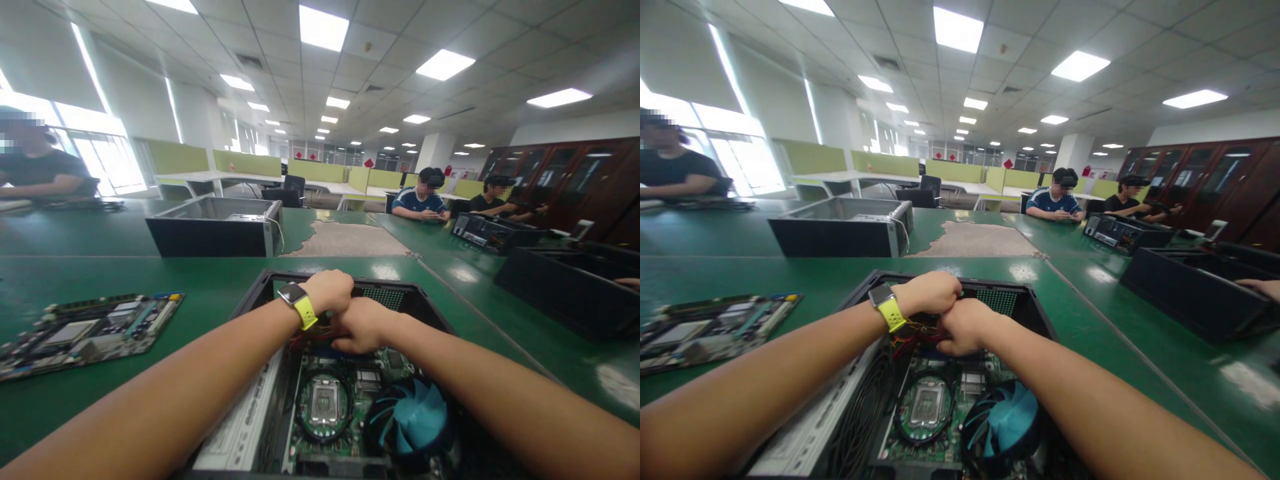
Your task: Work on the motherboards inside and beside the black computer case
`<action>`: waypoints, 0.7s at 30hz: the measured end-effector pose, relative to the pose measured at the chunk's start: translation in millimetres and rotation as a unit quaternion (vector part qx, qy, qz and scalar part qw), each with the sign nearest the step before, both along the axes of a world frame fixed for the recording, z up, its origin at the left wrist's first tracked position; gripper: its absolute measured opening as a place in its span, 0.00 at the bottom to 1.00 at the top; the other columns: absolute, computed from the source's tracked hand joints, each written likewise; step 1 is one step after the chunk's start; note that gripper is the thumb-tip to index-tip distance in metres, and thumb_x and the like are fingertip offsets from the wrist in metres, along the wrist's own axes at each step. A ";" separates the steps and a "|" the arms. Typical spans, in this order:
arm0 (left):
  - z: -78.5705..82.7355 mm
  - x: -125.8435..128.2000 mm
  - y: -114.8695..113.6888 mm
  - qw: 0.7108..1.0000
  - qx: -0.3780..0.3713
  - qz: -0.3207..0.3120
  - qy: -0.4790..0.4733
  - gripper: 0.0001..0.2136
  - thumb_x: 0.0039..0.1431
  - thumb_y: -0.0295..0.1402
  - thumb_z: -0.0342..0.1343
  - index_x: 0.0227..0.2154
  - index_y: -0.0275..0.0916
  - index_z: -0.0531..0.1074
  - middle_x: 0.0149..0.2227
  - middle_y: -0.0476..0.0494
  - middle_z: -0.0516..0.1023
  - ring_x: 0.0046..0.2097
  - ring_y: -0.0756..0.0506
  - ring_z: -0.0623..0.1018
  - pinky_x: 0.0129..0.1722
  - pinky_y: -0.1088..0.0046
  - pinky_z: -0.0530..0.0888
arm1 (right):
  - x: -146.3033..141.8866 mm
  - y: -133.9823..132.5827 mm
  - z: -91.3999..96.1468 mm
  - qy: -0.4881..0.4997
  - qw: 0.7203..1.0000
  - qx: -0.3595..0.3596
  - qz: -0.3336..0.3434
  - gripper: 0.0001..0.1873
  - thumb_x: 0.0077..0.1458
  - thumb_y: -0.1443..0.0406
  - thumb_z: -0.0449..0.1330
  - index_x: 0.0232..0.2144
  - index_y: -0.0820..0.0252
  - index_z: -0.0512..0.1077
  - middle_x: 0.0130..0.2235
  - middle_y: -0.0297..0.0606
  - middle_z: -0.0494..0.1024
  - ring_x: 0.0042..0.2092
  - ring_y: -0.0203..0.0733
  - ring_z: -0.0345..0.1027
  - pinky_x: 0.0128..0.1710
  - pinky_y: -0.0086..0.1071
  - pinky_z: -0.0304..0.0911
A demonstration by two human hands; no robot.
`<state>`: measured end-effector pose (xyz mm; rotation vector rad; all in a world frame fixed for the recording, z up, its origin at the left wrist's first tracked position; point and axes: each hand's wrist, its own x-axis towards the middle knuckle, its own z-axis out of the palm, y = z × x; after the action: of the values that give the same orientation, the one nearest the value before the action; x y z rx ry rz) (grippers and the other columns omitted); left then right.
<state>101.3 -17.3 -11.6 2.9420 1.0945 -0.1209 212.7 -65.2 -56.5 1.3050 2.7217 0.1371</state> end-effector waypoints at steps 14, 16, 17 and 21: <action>48.8 -21.8 -12.4 0.972 -0.106 -0.098 -0.185 0.30 0.61 0.52 0.38 0.24 0.32 0.75 0.20 0.46 0.70 0.23 0.52 0.65 0.23 0.75 0.59 | 6.4 -19.9 37.3 0.173 0.984 0.036 -0.007 0.11 0.53 0.61 0.57 0.36 0.60 0.76 0.35 0.38 0.78 0.38 0.42 0.69 0.40 0.33 0.60; 57.1 -34.1 -29.5 0.961 -0.085 -0.135 -0.225 0.23 0.61 0.47 0.45 0.28 0.34 0.76 0.23 0.47 0.73 0.24 0.52 0.67 0.26 0.76 0.62 | 7.3 -44.1 55.9 0.197 0.980 0.014 -0.035 0.12 0.55 0.60 0.57 0.38 0.58 0.75 0.38 0.38 0.79 0.40 0.42 0.70 0.41 0.33 0.61; 58.8 -42.5 -40.1 0.959 -0.067 -0.143 -0.237 0.18 0.60 0.43 0.48 0.29 0.36 0.77 0.24 0.47 0.74 0.26 0.51 0.68 0.28 0.76 0.63 | 6.6 -60.3 63.5 0.206 0.978 0.000 -0.041 0.12 0.55 0.60 0.57 0.39 0.58 0.75 0.39 0.37 0.79 0.41 0.42 0.70 0.41 0.33 0.62; 44.6 -89.9 -90.9 0.967 -0.022 -0.144 -0.208 0.10 0.56 0.40 0.56 0.28 0.40 0.77 0.26 0.47 0.77 0.30 0.50 0.73 0.31 0.77 0.67 | 1.5 -136.7 63.5 0.220 0.974 0.036 -0.034 0.14 0.58 0.55 0.55 0.42 0.53 0.73 0.41 0.32 0.79 0.40 0.37 0.72 0.40 0.27 0.64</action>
<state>11.4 -108.2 33.0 2.8699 0.5984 0.4462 214.2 -201.9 6.9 1.6144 3.0475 -0.0704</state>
